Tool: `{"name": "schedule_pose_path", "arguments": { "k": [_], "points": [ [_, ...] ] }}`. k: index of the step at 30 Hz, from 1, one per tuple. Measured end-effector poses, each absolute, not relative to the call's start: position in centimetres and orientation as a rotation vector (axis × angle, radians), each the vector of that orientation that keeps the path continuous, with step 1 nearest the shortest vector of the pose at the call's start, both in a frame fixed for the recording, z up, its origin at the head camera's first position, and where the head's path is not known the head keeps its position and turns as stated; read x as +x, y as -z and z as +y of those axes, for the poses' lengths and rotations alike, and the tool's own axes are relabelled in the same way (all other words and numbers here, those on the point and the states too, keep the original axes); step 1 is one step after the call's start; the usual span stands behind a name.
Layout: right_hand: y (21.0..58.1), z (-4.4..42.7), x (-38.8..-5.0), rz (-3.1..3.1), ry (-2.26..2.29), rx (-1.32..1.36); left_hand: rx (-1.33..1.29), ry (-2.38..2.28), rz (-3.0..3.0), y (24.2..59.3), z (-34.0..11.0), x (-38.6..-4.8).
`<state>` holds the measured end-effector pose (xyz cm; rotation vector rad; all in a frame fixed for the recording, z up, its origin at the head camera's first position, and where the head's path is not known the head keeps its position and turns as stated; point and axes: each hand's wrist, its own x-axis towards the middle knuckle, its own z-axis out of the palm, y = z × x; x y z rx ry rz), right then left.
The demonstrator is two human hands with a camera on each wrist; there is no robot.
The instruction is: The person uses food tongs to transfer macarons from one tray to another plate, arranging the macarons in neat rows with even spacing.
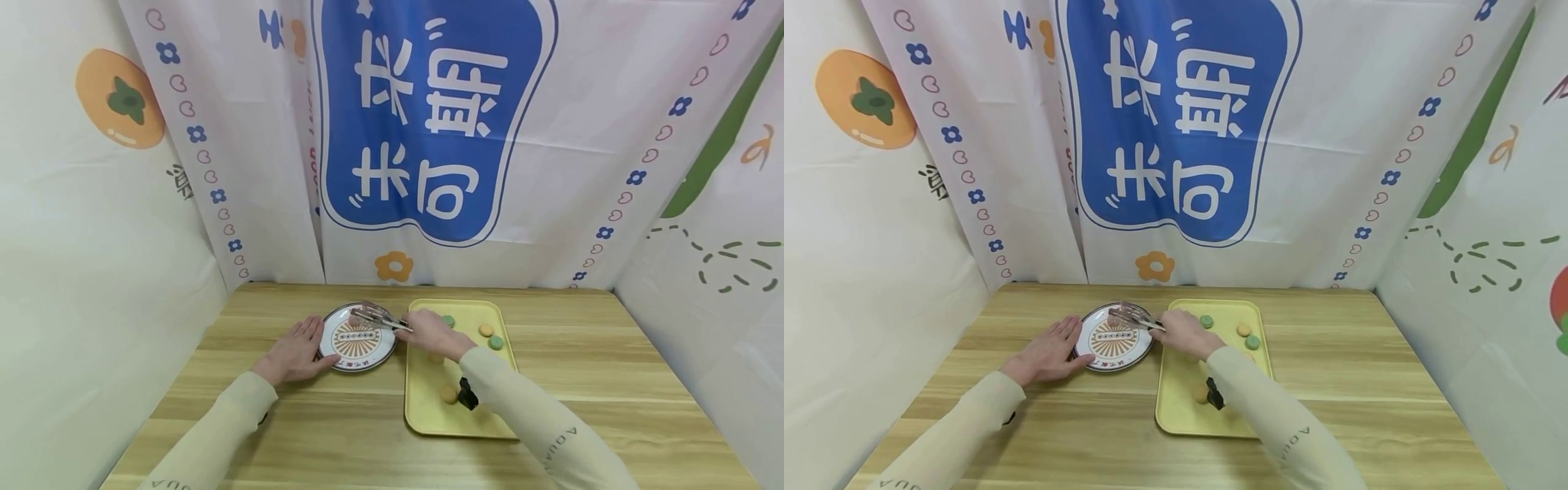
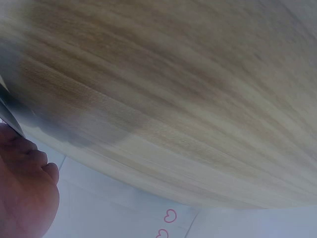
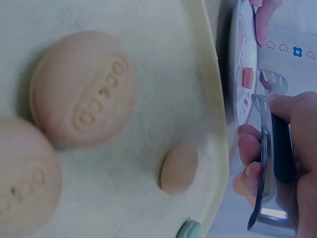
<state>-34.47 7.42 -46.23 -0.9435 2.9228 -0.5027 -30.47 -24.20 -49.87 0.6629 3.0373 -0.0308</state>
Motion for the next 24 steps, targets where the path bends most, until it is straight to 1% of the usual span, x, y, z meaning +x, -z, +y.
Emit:
{"name": "schedule_pose_path", "arguments": {
  "k": [6, 24],
  "points": [
    [45.4, 8.2, -34.1, 2.939, 0.523, -0.903, 0.659, 0.053, 3.046, 50.1, -24.4, -30.6],
    [44.2, 12.0, -31.7, 2.953, 0.553, -0.989, 0.657, 0.045, 3.028, 50.0, -24.3, -30.6]
  ]
}}
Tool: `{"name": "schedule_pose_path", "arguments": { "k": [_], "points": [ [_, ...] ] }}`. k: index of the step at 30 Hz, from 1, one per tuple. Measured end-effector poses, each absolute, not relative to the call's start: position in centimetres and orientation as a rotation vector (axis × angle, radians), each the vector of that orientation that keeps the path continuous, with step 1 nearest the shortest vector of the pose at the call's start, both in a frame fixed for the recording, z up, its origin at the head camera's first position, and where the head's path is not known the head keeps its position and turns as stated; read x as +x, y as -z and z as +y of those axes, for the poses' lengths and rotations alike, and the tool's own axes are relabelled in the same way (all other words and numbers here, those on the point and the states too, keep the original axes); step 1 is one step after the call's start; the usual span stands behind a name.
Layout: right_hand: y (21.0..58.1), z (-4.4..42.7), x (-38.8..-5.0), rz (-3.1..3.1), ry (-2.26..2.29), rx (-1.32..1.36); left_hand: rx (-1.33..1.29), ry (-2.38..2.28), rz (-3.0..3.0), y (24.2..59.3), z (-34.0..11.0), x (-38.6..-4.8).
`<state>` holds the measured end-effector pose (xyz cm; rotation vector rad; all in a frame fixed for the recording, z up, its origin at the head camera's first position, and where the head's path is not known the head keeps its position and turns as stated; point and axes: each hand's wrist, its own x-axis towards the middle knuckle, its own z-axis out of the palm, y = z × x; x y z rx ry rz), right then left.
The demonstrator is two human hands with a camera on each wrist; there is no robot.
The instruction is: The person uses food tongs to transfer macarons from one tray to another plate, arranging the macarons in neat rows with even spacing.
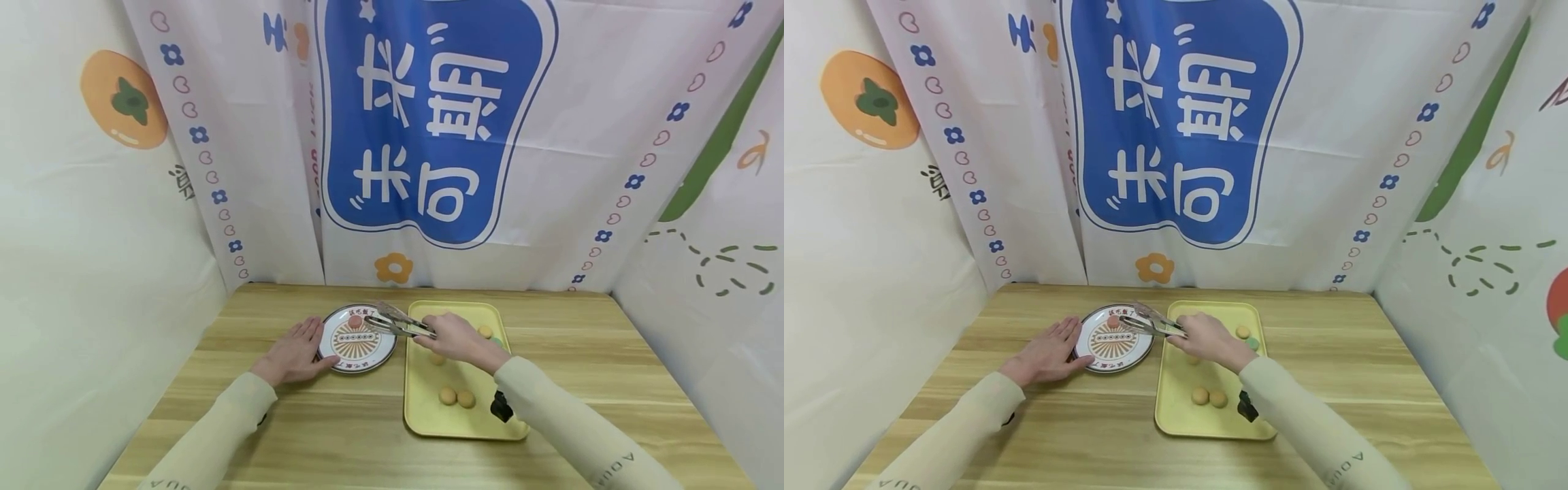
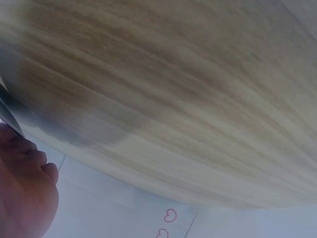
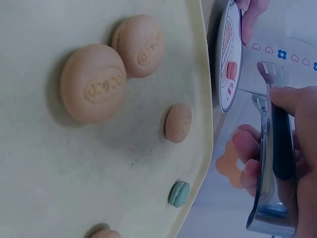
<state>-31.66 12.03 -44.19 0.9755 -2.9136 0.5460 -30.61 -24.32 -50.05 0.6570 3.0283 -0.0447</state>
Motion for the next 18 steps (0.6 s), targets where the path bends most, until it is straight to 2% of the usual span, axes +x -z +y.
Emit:
{"name": "schedule_pose_path", "arguments": {
  "k": [18],
  "points": [
    [43.0, 15.0, -28.9, -2.805, -0.507, 1.074, 0.647, 0.04, 3.021, 50.0, -24.3, -30.5]
  ]
}}
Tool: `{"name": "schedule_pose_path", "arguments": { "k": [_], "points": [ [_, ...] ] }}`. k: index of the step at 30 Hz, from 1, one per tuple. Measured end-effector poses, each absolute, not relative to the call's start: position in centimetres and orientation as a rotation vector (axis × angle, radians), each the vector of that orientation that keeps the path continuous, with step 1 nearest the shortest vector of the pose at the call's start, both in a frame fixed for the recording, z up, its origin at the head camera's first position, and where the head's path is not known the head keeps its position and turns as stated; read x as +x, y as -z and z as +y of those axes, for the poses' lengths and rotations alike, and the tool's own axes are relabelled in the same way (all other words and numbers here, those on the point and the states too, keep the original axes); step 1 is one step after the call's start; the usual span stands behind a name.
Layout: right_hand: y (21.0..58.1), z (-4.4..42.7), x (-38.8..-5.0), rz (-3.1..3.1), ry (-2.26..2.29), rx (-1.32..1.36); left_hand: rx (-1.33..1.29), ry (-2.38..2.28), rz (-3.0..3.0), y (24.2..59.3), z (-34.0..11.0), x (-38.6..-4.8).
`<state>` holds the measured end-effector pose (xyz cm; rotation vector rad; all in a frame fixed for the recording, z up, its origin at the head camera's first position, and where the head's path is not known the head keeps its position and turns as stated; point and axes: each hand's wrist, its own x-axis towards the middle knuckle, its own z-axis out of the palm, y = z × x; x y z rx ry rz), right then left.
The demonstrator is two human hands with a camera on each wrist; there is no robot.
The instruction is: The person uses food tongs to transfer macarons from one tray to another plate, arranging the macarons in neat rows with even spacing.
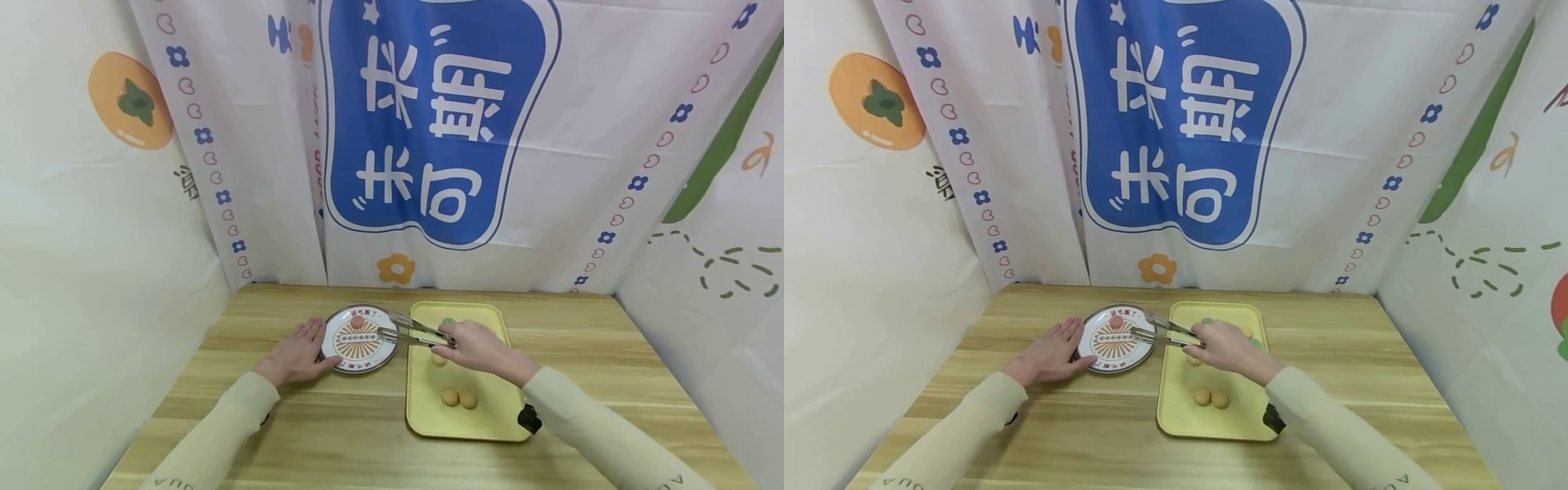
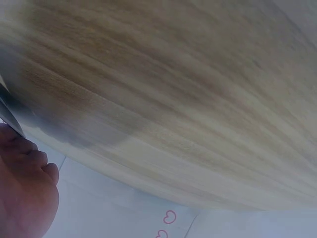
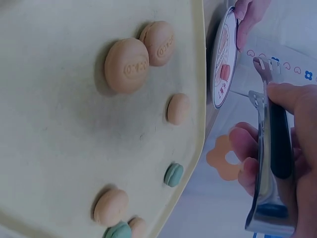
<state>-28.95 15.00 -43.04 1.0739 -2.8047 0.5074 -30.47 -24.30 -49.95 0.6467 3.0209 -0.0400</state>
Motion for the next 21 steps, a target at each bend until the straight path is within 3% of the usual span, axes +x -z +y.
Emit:
{"name": "schedule_pose_path", "arguments": {
  "k": [21],
  "points": [
    [42.6, 19.2, -26.3, -2.764, -0.527, 1.186, 0.639, 0.065, 3.026, 49.9, -24.2, -30.5]
  ]
}}
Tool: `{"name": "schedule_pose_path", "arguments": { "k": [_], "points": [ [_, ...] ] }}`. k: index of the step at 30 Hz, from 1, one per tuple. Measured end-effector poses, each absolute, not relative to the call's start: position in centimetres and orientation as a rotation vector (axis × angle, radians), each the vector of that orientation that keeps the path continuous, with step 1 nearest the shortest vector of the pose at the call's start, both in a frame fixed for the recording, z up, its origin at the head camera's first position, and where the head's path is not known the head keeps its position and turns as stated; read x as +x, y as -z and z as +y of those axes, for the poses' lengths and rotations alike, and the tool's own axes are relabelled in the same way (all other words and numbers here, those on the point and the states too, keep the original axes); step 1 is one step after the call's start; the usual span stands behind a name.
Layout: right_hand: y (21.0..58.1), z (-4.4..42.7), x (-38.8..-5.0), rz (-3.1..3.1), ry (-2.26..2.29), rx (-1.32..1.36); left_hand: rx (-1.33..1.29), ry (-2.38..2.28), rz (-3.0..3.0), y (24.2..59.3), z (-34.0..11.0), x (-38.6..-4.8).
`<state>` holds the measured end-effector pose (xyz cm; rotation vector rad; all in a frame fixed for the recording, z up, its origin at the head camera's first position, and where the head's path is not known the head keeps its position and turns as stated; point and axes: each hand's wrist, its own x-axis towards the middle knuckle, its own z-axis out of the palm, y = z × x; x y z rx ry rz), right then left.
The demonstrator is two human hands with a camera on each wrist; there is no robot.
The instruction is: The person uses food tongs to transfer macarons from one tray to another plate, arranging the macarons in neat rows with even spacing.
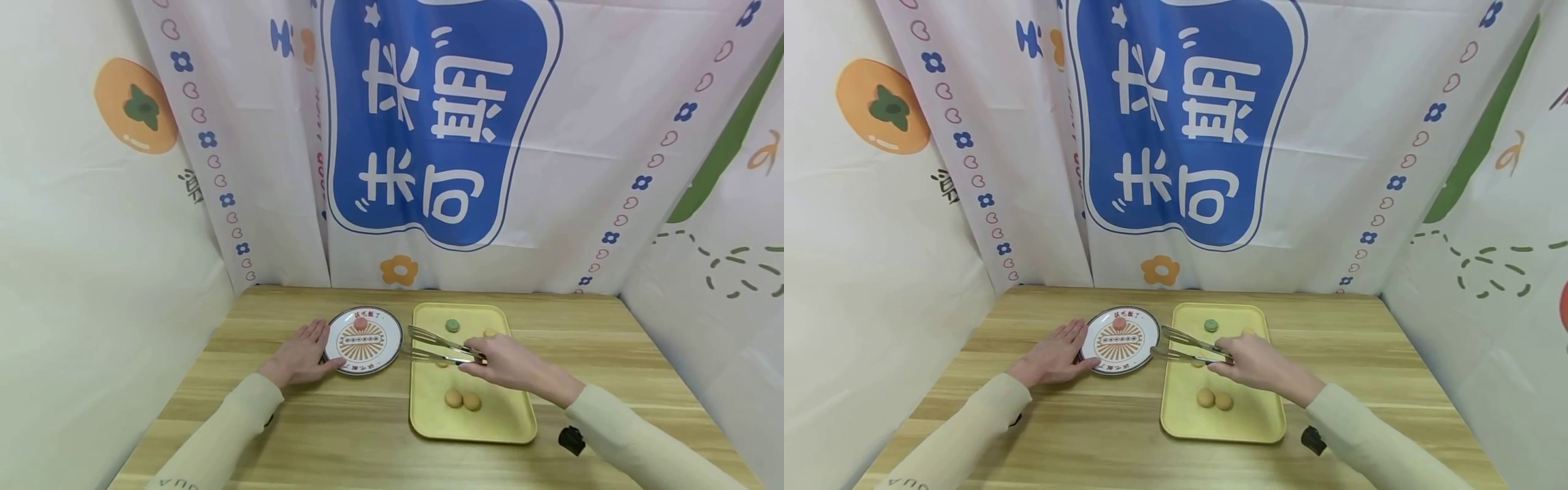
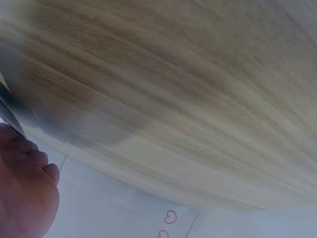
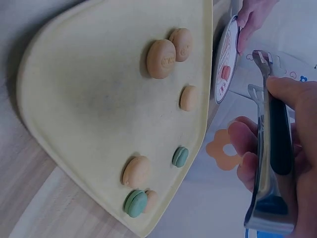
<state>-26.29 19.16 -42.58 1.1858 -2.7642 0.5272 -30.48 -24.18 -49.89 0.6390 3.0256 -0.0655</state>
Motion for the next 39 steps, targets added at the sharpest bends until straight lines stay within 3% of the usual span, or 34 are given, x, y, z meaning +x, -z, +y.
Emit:
{"name": "schedule_pose_path", "arguments": {
  "k": [25, 39],
  "points": [
    [44.3, 23.6, -23.2, -2.678, -0.48, 1.238, 0.617, 0.039, 3.023, 49.9, -24.1, -30.5],
    [46.0, 26.0, -21.2, -2.632, -0.518, 1.135, 0.618, 0.021, 3.032, 50.2, -24.1, -30.5]
  ]
}}
